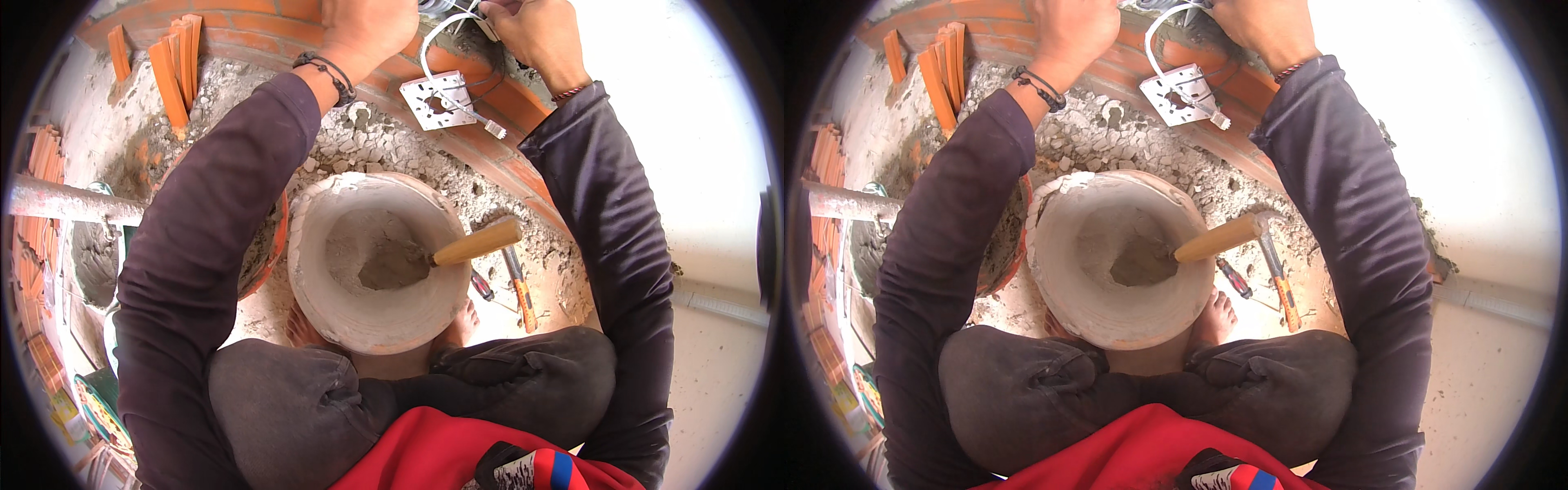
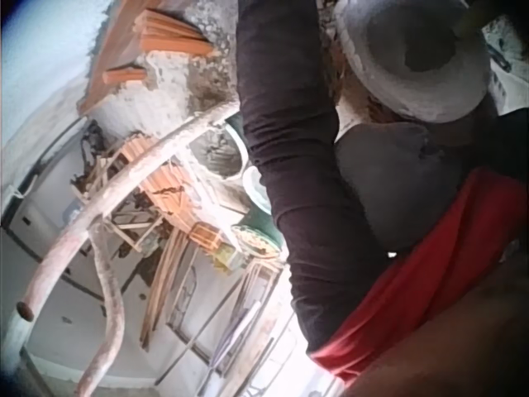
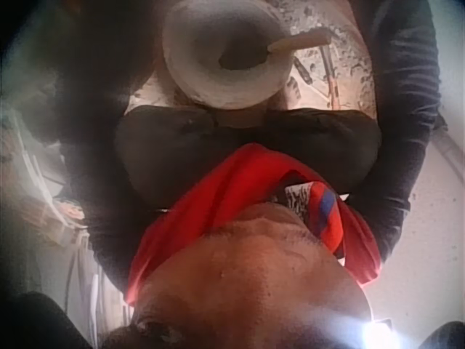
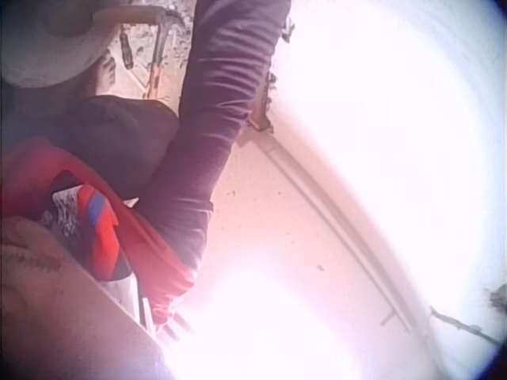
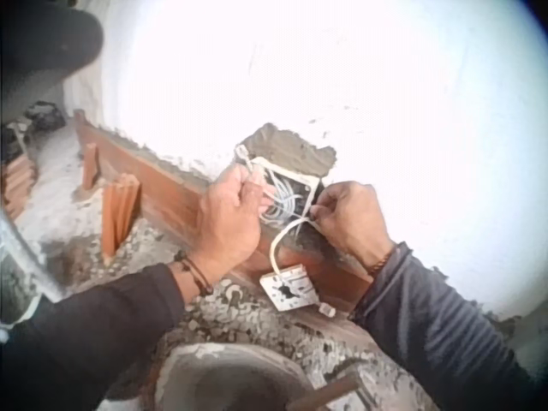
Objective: The person connects wires to an electrical component and positions it inside a wall box using a screwdriver and their hands.
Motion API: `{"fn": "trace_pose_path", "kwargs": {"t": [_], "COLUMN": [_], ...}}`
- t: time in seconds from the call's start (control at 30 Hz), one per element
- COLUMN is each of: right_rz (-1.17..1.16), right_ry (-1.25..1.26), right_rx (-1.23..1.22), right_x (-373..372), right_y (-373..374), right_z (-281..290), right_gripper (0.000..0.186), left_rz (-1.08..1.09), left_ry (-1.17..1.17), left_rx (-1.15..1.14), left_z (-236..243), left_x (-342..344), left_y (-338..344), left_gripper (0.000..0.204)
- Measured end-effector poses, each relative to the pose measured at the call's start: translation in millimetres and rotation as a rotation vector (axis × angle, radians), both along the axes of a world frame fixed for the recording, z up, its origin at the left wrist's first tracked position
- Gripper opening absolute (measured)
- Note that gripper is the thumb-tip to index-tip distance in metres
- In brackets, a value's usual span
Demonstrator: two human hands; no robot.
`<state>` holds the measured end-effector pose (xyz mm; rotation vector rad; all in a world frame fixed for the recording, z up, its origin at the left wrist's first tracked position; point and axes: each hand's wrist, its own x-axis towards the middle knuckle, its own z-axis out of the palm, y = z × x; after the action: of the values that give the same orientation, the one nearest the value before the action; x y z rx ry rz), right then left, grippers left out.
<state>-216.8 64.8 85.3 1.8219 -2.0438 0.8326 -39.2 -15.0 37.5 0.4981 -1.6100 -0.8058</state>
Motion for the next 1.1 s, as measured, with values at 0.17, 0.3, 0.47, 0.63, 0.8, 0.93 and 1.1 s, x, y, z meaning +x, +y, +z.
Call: {"fn": "trace_pose_path", "kwargs": {"t": [0.17, 0.3, 0.47, 0.63, 0.8, 0.93, 1.1], "right_rz": [0.044, 0.073, 0.256, 0.501, 0.381, 0.337, 0.375], "right_ry": [0.011, -0.063, -0.008, 0.073, 0.394, 0.447, 0.158], "right_rx": [0.009, -0.012, -0.002, 0.068, 0.174, 0.192, 0.163], "right_x": [-3, 1, 19, 27, 35, 42, 33], "right_y": [2, 13, 38, 42, 41, 40, 49], "right_z": [4, 8, 5, -15, -20, -24, -24], "right_gripper": [0.014, 0.011, 0.022, 0.037, 0.033, 0.031, 0.028], "left_rz": [-0.091, -0.295, -0.424, -0.344, -0.332, -0.066, -0.336], "left_ry": [0.065, 0.309, 0.414, 0.255, 0.169, 0.001, -0.128], "left_rx": [0.294, 0.629, 0.754, 0.657, 0.493, 0.286, 0.831], "left_z": [17, 5, 0, 8, 9, -2, -28], "left_x": [-9, -28, -27, -18, -11, -5, 10], "left_y": [-11, -31, -37, -26, -18, 1, 52], "left_gripper": [0.034, 0.030, 0.028, 0.029, 0.036, 0.027, 0.034]}}
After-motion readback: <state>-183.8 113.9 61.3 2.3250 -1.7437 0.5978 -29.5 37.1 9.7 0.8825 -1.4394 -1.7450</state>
